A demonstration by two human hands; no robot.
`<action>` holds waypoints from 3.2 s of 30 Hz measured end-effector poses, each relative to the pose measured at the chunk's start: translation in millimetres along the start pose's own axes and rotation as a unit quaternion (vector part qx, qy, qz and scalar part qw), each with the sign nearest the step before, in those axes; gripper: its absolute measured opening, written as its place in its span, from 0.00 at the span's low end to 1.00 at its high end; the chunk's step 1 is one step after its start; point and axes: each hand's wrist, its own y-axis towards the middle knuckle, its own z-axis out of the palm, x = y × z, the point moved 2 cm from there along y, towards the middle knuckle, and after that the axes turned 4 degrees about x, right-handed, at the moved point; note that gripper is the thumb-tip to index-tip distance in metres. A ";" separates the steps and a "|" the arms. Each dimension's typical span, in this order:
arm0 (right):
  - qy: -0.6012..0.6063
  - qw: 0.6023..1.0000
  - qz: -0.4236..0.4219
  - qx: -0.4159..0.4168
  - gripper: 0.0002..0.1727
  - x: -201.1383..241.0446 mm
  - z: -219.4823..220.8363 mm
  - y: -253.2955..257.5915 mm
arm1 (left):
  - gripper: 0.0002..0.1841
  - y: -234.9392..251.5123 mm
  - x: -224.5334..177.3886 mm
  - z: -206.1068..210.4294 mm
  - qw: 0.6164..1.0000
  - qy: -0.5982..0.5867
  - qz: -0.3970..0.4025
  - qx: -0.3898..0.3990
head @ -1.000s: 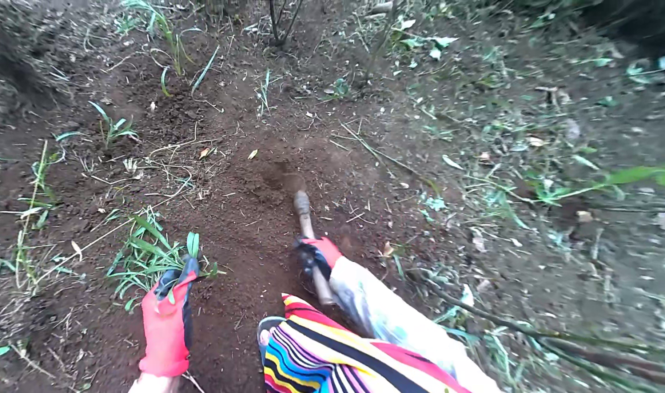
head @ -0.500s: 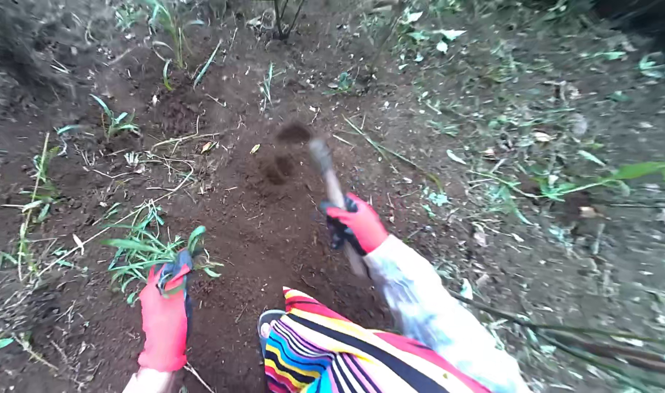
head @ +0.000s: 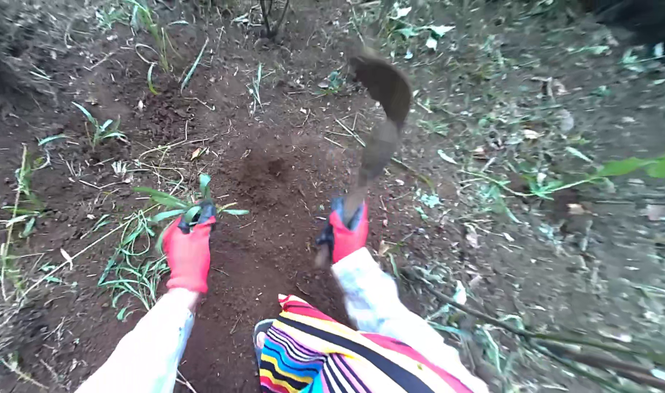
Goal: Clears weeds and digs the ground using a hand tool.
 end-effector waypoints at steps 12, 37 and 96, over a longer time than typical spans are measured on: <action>-0.234 0.933 0.226 0.156 0.42 -43.9 16.6 8.1 | 0.18 63.0 -14.4 59.5 0.986 0.083 0.138 0.047; 0.208 0.971 0.101 0.055 0.10 -31.7 -26.8 68.8 | 0.18 144.1 11.0 207.4 0.883 0.387 0.211 0.158; 0.191 0.955 0.225 0.027 0.12 -79.8 -41.2 45.7 | 0.61 140.1 18.1 160.1 0.899 0.265 0.181 0.299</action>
